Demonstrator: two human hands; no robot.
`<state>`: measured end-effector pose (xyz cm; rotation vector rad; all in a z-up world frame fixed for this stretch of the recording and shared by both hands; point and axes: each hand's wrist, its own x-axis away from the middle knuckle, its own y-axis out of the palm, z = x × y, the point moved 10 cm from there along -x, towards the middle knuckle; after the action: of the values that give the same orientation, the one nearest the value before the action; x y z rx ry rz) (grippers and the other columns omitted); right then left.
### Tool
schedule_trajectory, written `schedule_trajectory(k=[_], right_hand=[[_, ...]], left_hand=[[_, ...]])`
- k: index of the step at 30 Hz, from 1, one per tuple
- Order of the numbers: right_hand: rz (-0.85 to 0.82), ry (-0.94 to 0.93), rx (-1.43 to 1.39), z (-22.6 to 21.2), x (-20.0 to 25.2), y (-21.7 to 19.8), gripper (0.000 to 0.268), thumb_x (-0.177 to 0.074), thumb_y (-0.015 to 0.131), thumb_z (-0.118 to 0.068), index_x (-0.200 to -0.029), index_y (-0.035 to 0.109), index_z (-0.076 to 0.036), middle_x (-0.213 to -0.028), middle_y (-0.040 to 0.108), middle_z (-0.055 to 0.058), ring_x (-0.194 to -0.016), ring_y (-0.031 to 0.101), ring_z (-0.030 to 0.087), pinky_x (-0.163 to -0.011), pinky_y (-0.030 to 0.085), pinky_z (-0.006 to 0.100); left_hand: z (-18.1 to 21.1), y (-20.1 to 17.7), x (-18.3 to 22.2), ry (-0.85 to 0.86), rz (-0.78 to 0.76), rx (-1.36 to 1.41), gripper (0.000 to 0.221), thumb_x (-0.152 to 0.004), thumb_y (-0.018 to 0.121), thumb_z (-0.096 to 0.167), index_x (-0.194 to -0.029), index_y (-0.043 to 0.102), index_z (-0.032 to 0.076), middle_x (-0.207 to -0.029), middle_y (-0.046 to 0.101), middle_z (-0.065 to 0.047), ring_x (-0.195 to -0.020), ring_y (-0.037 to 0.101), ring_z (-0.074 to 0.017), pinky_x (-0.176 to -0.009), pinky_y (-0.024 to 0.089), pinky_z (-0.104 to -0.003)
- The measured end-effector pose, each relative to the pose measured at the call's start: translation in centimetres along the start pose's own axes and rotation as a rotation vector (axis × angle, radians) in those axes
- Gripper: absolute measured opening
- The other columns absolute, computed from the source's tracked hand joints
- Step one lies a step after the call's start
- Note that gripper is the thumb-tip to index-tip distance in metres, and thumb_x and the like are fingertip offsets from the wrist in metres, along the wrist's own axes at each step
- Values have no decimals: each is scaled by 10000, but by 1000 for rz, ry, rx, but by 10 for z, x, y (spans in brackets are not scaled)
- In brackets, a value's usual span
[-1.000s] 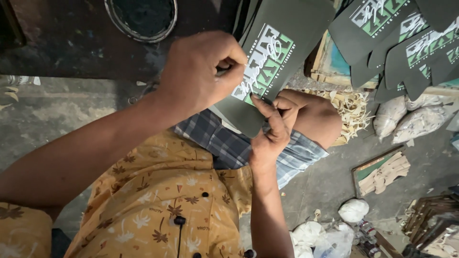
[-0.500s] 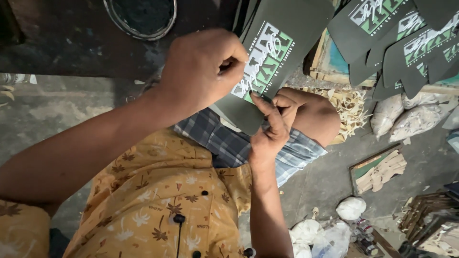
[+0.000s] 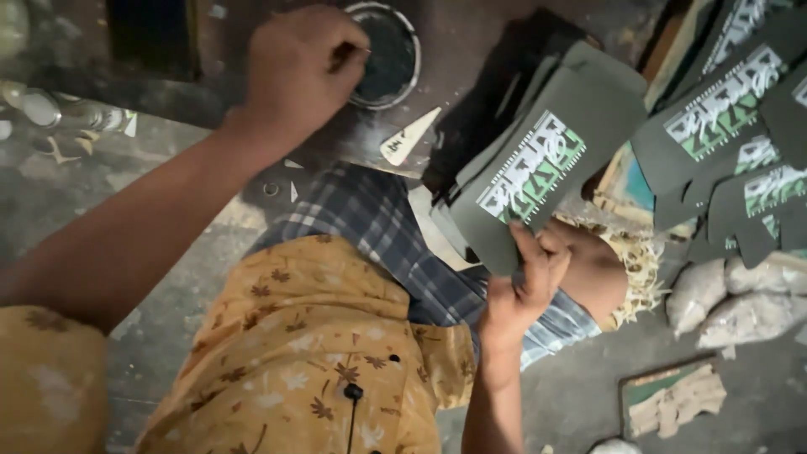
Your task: The person applies a liquid substance, likely adhesive or primer, to the back of printed textile patches using a small paper strip as an applicator.
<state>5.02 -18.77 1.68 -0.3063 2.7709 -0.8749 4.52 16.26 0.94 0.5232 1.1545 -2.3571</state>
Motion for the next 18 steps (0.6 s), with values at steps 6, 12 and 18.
schedule_trajectory(k=[6,12,18], right_hand=[[36,-156,-73,-13,6,5,412,-862,738,152,-1216,739,-60,-1338,522,53,-1251,524,223,-1107,416,311],[32,-82,-50,-11,9,5,419,-841,749,164,-1183,755,-78,-1349,507,47,-1281,528,218,-1123,414,301],[37,-53,-61,-14,6,6,380,-861,763,113,-1188,748,-81,-1345,509,55,-1286,537,225,-1126,417,314]], left_hand=[[0,2,-6,26,60,-58,183,-882,817,49,-979,670,97,-941,673,-91,-883,687,-312,-730,540,-425],[1,9,-1,2,16,-45,183,-893,838,67,-975,680,104,-878,658,-84,-835,684,-302,-697,536,-430],[8,-5,-4,36,55,-71,175,-892,838,74,-978,689,108,-913,677,-83,-859,692,-307,-717,545,-424]])
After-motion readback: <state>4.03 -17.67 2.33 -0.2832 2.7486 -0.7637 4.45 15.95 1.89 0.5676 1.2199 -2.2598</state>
